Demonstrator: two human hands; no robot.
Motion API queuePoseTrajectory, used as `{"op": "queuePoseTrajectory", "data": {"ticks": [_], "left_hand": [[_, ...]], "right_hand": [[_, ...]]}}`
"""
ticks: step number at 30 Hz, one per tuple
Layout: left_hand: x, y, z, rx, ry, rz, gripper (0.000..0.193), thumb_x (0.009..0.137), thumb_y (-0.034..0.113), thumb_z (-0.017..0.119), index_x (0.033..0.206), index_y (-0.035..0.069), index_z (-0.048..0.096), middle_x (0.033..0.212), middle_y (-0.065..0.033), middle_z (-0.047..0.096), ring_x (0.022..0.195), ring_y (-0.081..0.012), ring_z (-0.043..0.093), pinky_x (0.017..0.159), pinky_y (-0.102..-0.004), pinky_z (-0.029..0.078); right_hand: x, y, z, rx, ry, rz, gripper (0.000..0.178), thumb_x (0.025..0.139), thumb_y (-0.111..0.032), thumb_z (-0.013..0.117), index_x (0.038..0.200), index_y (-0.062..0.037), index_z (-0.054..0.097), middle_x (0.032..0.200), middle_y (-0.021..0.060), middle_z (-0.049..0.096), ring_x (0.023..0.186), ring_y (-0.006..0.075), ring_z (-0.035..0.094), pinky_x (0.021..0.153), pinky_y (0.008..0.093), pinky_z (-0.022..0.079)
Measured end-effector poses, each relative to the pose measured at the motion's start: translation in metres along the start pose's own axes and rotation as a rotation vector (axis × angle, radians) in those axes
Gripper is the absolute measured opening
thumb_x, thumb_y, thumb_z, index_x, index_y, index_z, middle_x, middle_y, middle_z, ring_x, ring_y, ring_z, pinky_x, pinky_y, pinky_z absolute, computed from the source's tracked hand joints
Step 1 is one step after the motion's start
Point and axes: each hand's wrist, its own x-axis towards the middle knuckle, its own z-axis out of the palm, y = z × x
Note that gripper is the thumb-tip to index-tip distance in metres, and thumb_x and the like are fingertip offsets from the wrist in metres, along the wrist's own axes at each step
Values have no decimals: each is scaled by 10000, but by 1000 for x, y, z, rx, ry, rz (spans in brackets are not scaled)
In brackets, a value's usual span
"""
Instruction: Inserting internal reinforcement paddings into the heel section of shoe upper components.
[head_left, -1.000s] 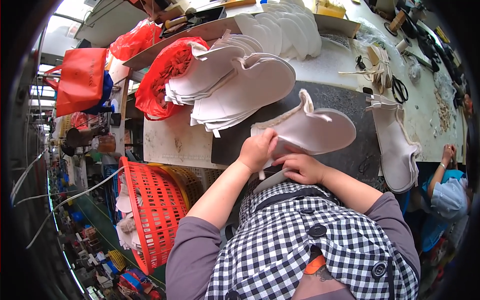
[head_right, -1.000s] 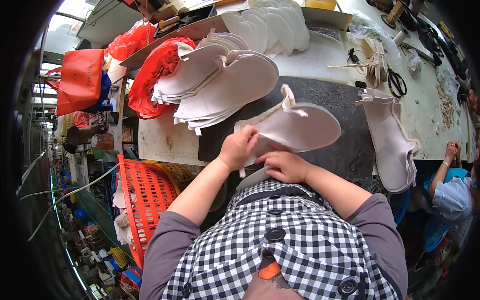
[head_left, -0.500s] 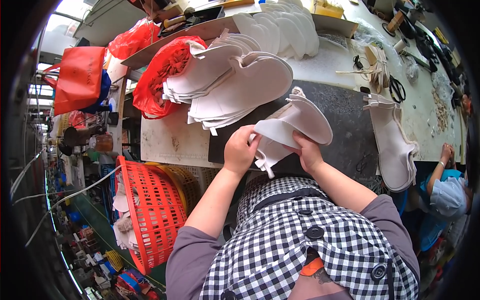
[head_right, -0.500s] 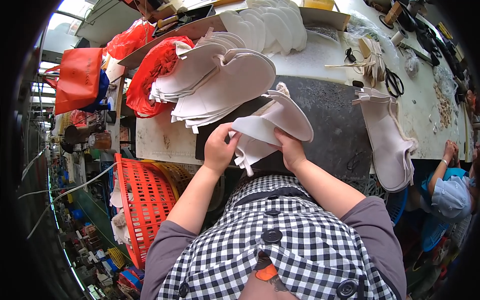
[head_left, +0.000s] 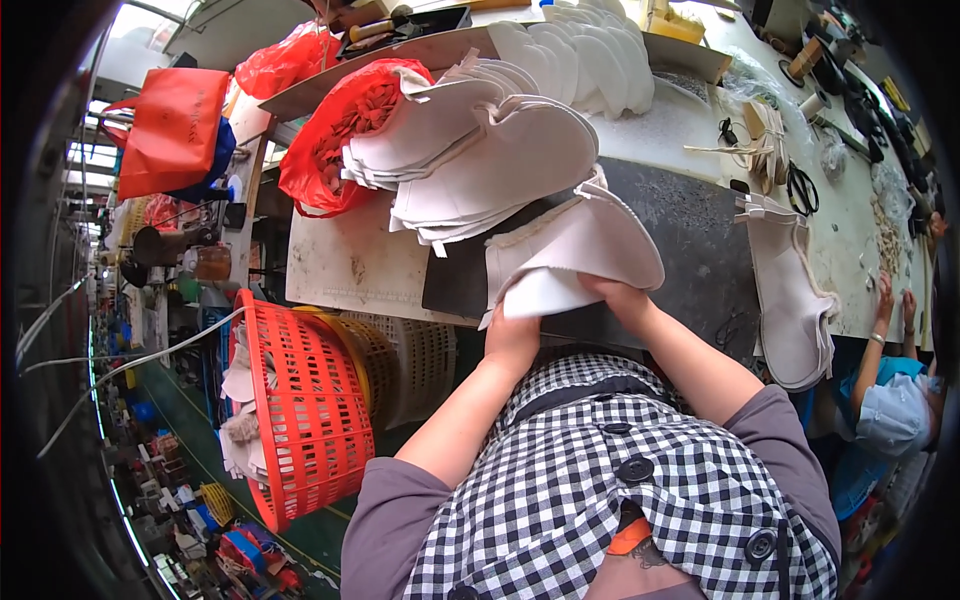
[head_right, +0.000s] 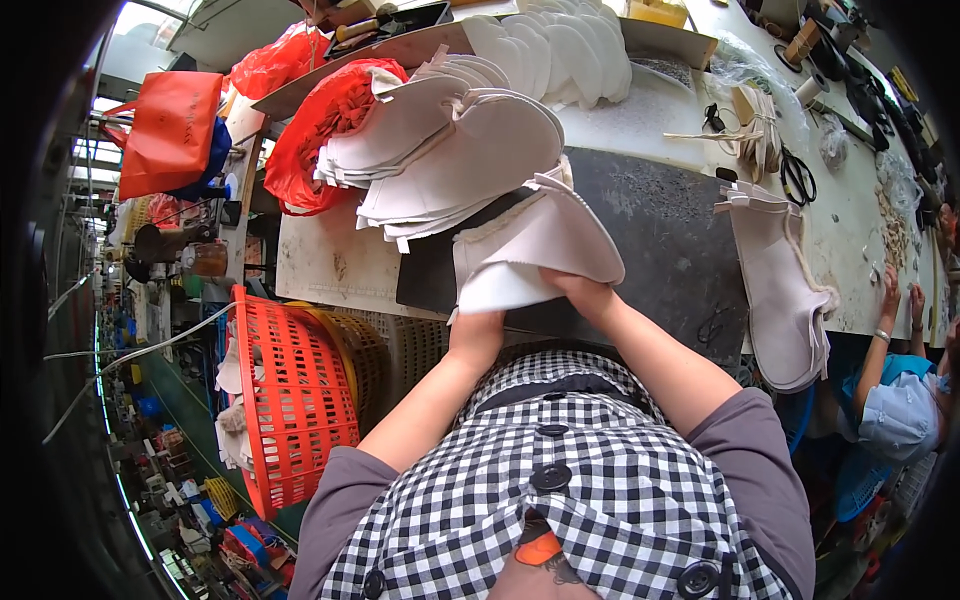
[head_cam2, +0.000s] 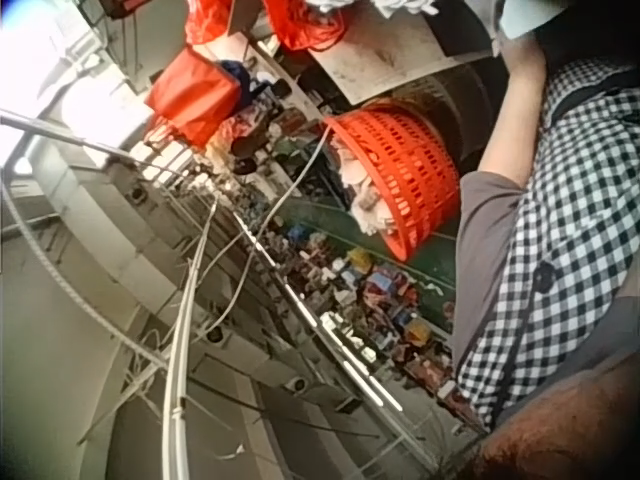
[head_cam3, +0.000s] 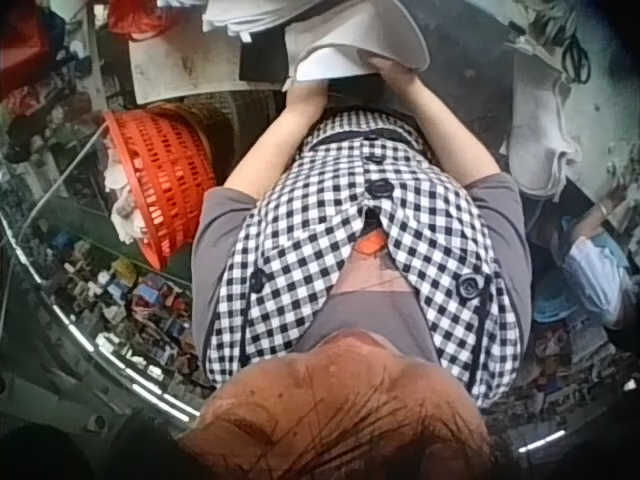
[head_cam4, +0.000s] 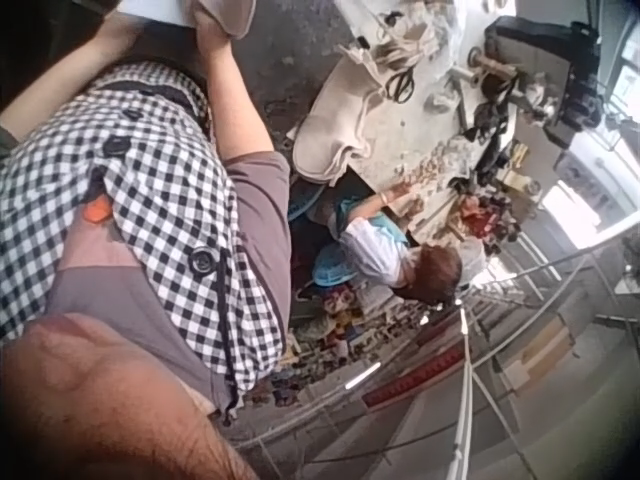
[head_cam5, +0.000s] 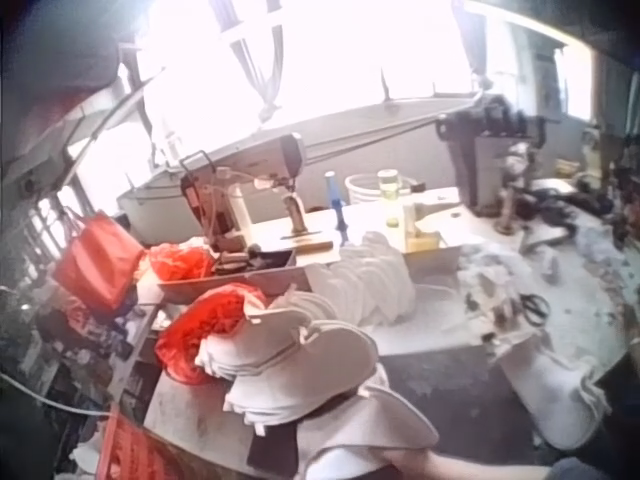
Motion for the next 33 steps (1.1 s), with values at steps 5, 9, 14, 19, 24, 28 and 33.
{"op": "queuePoseTrajectory", "data": {"ticks": [5, 9, 14, 19, 24, 28, 33], "left_hand": [[-3, 1, 2, -34, -18, -132, 433, 829, 89, 580, 1255, 35, 528, 1280, -208, 515, 1137, -381, 545, 960, -422, 470], [-20, -11, 22, 70, 289, 42, 391, 839, 123, 592, 1218, 37, 553, 1120, -183, 602, 1040, -351, 584, 934, -399, 478], [-18, -2, -13, -592, 175, -295, 691, 733, 91, 725, 1352, 30, 423, 1091, -141, 595, 929, -264, 624, 819, -360, 522], [-11, -1, -17, -682, 199, -374, 657, 790, 147, 717, 1363, 35, 415, 1000, -113, 616, 748, -246, 630, 747, -345, 529], [-6, -2, -8, -407, 372, -337, 501, 867, 129, 658, 1327, 98, 462, 834, -61, 629, 722, -207, 625, 669, -335, 509], [2, 2, -12, -372, 381, -372, 483, 866, 138, 660, 1309, 108, 470, 827, -56, 625, 717, -210, 623, 672, -340, 509], [9, -3, -10, -308, 382, -400, 471, 858, 157, 674, 1282, 111, 474, 830, -59, 626, 718, -244, 628, 665, -374, 509]], "right_hand": [[-8, -35, 33, -789, -180, -422, 243, 893, -143, 580, 1120, -92, 649, 1037, 131, 665, 993, 291, 628, 897, 375, 467], [16, -6, 13, -621, -51, -259, 223, 890, -125, 599, 1099, -104, 674, 1008, 119, 679, 984, 274, 632, 892, 364, 467], [15, -4, 7, -731, -4, -301, 208, 884, -112, 608, 1072, -115, 697, 1013, 117, 679, 982, 272, 629, 892, 363, 468], [20, -8, 6, -807, -112, -348, 264, 893, -156, 615, 1151, -122, 659, 1097, 129, 655, 1025, 300, 602, 911, 374, 456], [26, 10, -3, -982, -96, -455, 298, 913, -231, 607, 1178, -99, 638, 1122, 135, 646, 1034, 309, 595, 918, 379, 452], [30, 13, -5, -896, -78, -379, 329, 936, -305, 572, 1180, -93, 635, 1124, 136, 647, 1046, 320, 592, 928, 384, 447], [30, 11, -3, -919, -59, -360, 354, 936, -347, 562, 1168, -91, 642, 1107, 137, 653, 1037, 322, 596, 923, 386, 449]]}}
